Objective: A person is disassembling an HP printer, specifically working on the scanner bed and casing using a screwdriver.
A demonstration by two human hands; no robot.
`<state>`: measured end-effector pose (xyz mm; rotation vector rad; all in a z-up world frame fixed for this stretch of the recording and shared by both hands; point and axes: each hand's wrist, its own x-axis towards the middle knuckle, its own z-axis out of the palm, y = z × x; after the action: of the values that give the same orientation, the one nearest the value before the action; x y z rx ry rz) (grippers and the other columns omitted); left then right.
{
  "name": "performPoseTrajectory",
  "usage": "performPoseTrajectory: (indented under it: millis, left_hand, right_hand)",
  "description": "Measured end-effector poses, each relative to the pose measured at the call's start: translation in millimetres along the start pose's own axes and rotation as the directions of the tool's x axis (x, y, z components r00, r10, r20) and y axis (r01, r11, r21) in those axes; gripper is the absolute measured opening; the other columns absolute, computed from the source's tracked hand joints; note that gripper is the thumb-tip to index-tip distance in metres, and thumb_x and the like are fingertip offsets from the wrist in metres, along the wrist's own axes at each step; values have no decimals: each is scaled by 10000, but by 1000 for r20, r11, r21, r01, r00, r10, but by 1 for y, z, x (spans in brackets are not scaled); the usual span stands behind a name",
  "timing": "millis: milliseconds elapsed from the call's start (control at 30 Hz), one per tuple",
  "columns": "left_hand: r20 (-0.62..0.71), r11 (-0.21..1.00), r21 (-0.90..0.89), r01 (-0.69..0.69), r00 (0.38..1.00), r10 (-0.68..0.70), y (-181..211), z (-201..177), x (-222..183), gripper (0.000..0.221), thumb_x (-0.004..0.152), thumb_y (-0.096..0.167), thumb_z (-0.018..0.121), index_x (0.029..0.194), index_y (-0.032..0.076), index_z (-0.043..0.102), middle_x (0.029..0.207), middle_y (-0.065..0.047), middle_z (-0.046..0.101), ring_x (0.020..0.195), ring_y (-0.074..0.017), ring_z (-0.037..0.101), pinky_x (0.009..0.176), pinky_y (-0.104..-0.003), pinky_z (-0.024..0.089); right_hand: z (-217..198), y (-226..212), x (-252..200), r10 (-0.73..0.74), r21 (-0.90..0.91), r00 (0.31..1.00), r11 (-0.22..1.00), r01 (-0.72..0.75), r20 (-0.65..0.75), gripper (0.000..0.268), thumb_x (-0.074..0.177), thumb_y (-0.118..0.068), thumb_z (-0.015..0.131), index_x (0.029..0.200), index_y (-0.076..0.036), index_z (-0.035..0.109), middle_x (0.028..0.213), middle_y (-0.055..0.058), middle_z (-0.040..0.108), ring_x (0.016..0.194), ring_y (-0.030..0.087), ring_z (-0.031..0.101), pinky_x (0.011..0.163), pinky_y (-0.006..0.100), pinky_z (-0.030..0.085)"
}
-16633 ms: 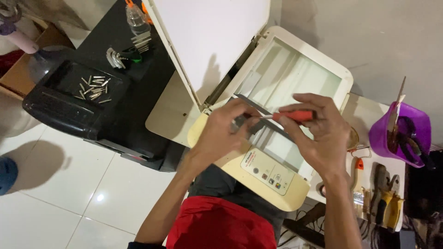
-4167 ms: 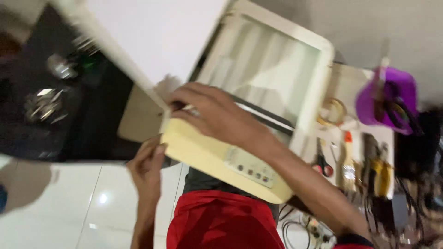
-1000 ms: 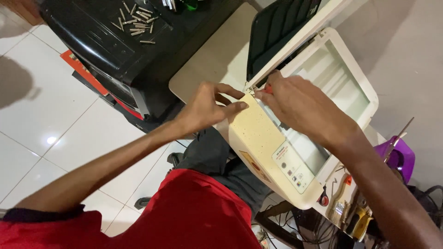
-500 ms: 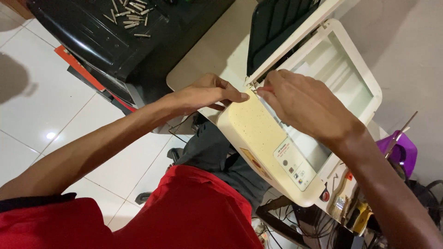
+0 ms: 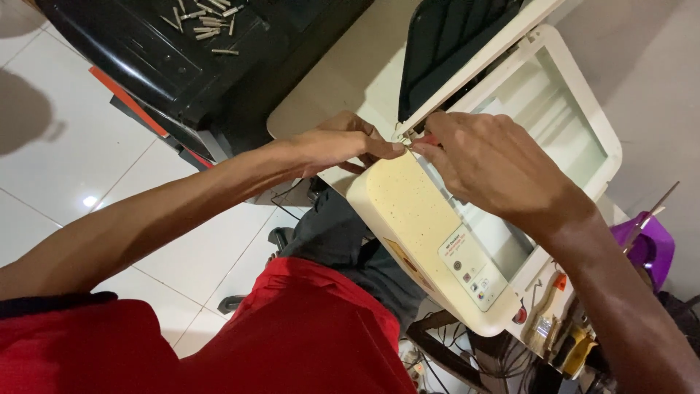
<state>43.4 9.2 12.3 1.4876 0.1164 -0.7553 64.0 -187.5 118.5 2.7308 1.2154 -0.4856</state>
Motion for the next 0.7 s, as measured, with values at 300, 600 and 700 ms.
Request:
performPoseTrajectory:
  millis: [300,600,700]
  left_hand:
    - [-2,971,37,-237,971,237,-14,4,-11,373,880,477,708,778,128,626,726,9,550,723,-109,510,685,-271,436]
    - [-149,542,467,-698,543,827,-100,55,-40,743,997,497,644,1602,204,326,1589,-207,367,1486,-408,417,1121,-578,488]
    - [75,9,777,-629,106,992,-126,52,-13,573,1038,258,808,1511,218,486,1516,-293,463,1415,-496,509,1206,-711,458]
  right_hand:
    - [1,-16,-2,142,39,990,989,-142,-18,292,1123,-256,483,1028,-18,625,770,151,647,641,336,637,524,440,473]
    - [-4,-5,-29,77,-107,976,989,-101,-204,313,1119,-355,532,1139,-107,722,1018,73,739,845,249,711,624,476,610]
    - [-1,-7,-51,221,90,958,974,-207,-181,310,1141,-351,465,1143,-98,645,1007,83,707,856,240,656,658,407,542]
